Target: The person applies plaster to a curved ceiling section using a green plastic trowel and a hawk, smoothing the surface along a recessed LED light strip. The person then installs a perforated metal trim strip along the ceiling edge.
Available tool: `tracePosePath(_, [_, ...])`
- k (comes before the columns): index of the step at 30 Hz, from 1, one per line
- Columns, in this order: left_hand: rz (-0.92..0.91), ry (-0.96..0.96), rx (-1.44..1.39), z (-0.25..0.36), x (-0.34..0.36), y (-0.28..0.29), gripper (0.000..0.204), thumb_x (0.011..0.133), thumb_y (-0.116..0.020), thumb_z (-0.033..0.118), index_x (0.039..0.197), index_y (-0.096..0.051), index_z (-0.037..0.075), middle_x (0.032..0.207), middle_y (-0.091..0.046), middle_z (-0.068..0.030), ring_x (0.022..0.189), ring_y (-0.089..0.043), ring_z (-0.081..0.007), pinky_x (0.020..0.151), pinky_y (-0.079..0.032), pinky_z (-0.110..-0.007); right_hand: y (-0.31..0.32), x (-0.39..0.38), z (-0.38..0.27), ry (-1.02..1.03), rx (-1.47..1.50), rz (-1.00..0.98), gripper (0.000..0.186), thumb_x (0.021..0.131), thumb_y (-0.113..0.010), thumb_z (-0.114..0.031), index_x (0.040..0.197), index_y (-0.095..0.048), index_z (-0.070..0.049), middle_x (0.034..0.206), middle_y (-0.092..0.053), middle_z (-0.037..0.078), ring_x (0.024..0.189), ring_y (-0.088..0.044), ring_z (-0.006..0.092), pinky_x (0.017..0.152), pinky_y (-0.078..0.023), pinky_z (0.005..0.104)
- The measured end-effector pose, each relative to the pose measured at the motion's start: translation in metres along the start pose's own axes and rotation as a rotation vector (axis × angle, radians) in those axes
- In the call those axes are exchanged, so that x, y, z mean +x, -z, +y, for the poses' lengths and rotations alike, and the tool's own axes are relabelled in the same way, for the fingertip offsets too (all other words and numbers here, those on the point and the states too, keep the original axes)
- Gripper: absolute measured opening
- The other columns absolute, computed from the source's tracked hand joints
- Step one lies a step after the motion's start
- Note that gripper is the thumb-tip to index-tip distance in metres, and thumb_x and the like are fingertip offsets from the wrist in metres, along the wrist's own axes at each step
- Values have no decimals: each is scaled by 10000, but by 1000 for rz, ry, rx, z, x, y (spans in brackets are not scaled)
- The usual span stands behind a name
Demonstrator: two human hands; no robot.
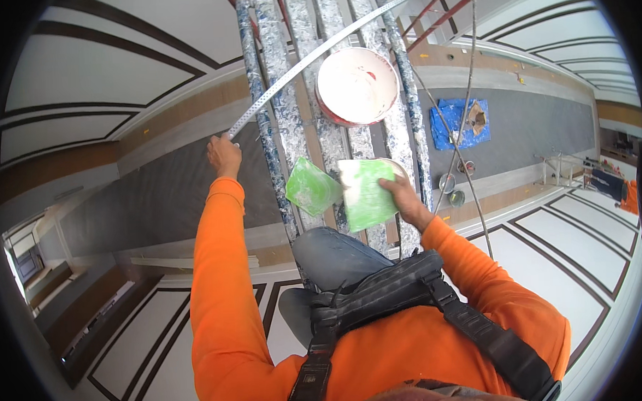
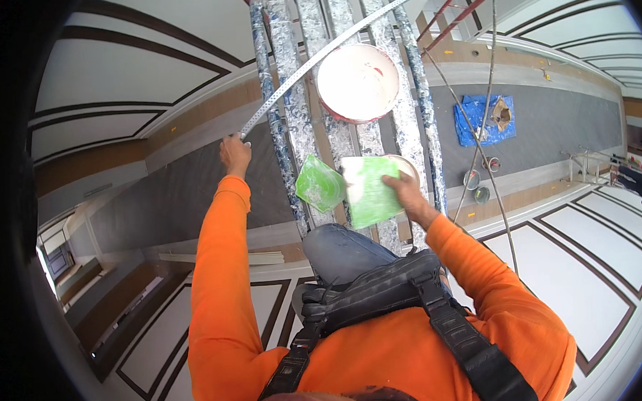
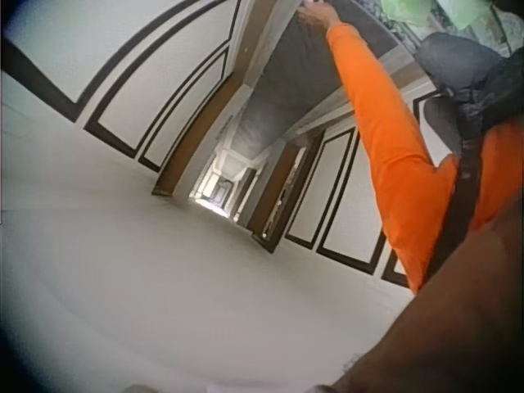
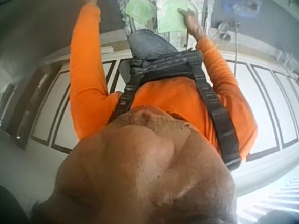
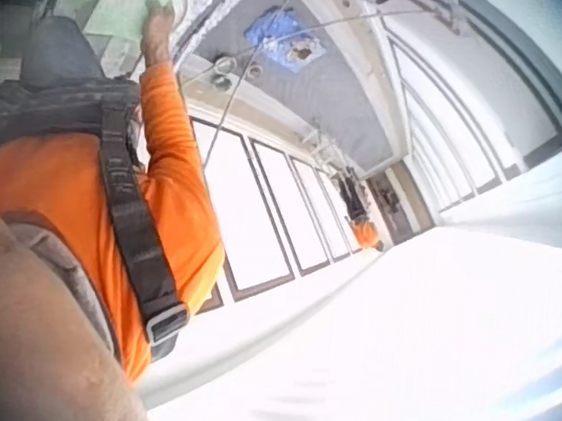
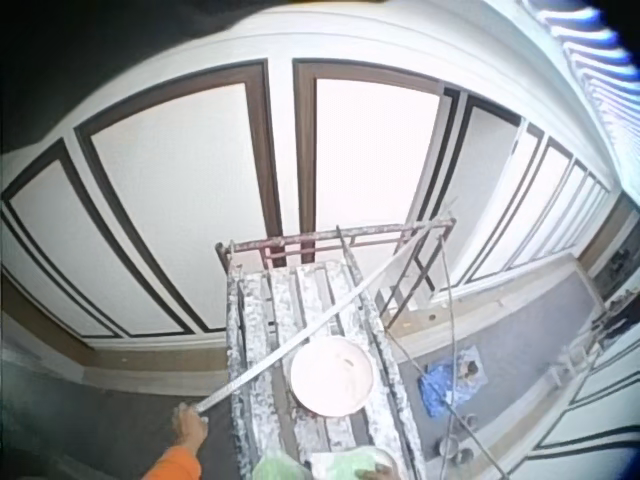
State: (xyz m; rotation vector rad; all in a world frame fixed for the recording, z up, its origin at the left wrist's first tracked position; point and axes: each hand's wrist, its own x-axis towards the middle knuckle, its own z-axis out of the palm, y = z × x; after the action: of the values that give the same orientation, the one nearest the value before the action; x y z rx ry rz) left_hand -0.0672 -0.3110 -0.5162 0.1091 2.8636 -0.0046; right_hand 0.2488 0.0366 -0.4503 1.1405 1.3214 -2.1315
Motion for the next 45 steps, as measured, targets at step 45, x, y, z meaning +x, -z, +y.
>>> tracePosePath(45, [312, 813, 78, -75, -865, 429, 509, 975, -637, 334, 1363, -553, 16, 1174, -690, -136, 1126, -655, -286, 968, -534, -373, -198, -88, -222, 577, 618, -654, 212, 1034, -596, -370, 1084, -577, -165, 1129, -719, 79, 939, -615, 226, 857, -526, 497])
